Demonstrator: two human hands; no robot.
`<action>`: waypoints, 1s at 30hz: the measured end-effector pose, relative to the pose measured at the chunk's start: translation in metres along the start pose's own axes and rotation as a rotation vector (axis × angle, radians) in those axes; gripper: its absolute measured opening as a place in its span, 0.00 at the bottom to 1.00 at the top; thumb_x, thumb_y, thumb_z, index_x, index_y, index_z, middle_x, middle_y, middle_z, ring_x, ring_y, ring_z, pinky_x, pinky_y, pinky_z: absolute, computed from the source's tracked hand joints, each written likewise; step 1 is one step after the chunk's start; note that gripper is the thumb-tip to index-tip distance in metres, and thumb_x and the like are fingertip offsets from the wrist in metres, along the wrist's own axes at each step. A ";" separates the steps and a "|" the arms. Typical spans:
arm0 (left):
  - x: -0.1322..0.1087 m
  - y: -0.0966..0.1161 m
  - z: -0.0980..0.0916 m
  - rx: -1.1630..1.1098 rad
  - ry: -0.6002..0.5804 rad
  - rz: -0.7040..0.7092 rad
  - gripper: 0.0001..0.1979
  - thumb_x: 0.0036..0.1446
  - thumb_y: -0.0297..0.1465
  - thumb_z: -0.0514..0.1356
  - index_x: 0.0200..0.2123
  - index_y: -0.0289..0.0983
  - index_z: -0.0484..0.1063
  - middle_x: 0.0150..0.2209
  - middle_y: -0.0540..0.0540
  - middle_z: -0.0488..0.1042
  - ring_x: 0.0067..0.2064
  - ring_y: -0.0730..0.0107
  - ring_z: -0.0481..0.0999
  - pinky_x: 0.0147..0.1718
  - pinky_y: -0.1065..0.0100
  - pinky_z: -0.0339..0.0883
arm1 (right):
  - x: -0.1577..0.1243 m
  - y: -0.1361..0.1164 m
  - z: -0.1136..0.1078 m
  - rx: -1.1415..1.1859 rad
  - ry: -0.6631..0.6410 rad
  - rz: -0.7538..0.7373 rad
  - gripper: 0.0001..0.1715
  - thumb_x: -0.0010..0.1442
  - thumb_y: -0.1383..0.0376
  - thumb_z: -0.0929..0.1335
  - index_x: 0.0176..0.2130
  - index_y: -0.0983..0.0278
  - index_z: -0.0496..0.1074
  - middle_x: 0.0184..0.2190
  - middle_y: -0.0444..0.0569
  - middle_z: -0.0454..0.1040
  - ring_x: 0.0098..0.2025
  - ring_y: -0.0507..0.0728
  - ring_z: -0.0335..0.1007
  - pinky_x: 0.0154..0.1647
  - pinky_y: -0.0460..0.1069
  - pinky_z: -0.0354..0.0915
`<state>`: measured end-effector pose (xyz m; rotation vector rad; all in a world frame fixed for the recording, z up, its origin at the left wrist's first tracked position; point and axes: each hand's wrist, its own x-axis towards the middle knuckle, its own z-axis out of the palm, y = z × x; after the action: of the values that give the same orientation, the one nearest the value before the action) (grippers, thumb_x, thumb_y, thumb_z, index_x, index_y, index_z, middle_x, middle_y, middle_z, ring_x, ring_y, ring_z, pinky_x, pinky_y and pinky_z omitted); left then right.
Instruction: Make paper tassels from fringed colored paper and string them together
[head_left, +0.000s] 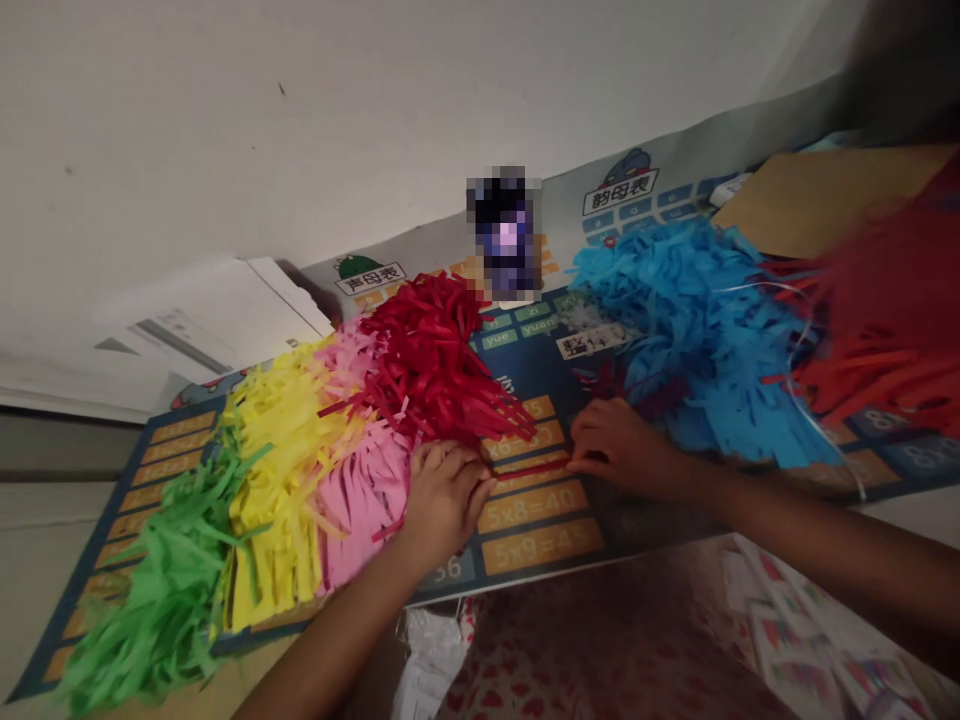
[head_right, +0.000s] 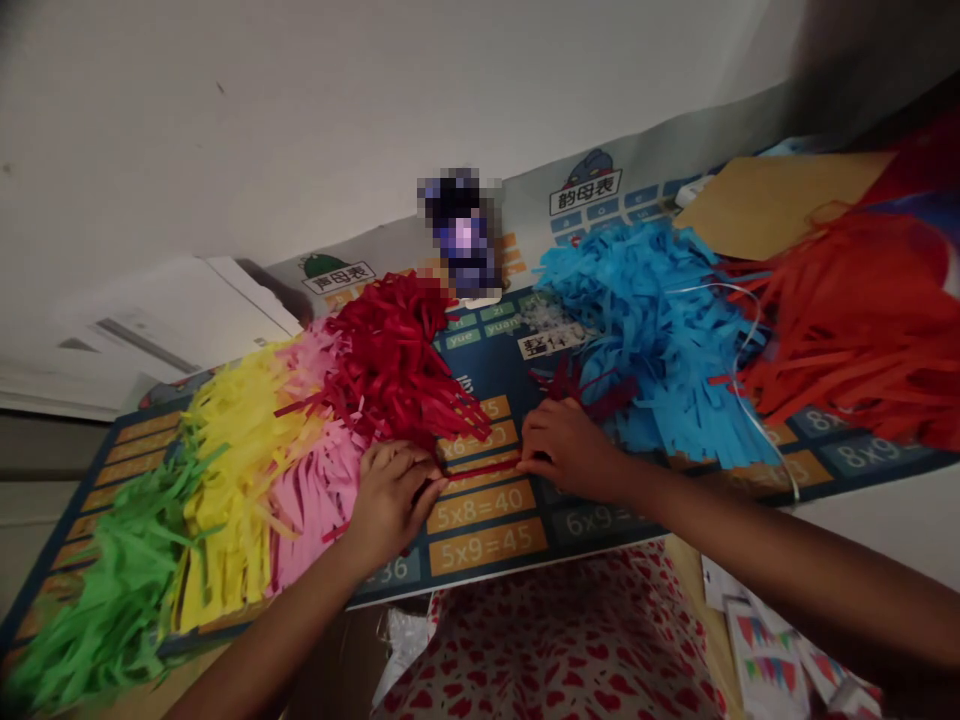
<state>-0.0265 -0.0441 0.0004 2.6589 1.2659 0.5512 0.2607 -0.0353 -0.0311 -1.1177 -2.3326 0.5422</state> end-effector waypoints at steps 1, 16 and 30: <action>0.000 -0.001 0.000 -0.026 -0.012 -0.014 0.05 0.61 0.32 0.59 0.34 0.37 0.74 0.37 0.45 0.76 0.44 0.60 0.69 0.46 0.56 0.57 | 0.000 0.000 -0.001 0.016 -0.019 0.017 0.12 0.61 0.59 0.72 0.29 0.63 0.74 0.33 0.46 0.72 0.38 0.56 0.63 0.38 0.51 0.48; 0.009 -0.002 0.000 -0.096 -0.068 -0.115 0.03 0.56 0.28 0.60 0.31 0.39 0.74 0.36 0.46 0.73 0.42 0.61 0.68 0.43 0.56 0.54 | 0.009 -0.006 -0.004 -0.003 -0.092 0.126 0.04 0.59 0.64 0.71 0.32 0.62 0.73 0.35 0.46 0.72 0.39 0.57 0.62 0.39 0.52 0.47; 0.016 0.025 0.012 0.296 -0.030 0.300 0.08 0.63 0.29 0.57 0.34 0.37 0.75 0.33 0.49 0.76 0.43 0.64 0.70 0.57 0.51 0.50 | 0.017 -0.046 0.007 -0.545 -0.091 -0.401 0.10 0.65 0.71 0.64 0.34 0.65 0.73 0.30 0.48 0.72 0.37 0.56 0.62 0.40 0.55 0.51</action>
<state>0.0053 -0.0477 0.0007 3.1186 1.0143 0.3821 0.2200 -0.0499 -0.0077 -0.8023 -2.7715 -0.2085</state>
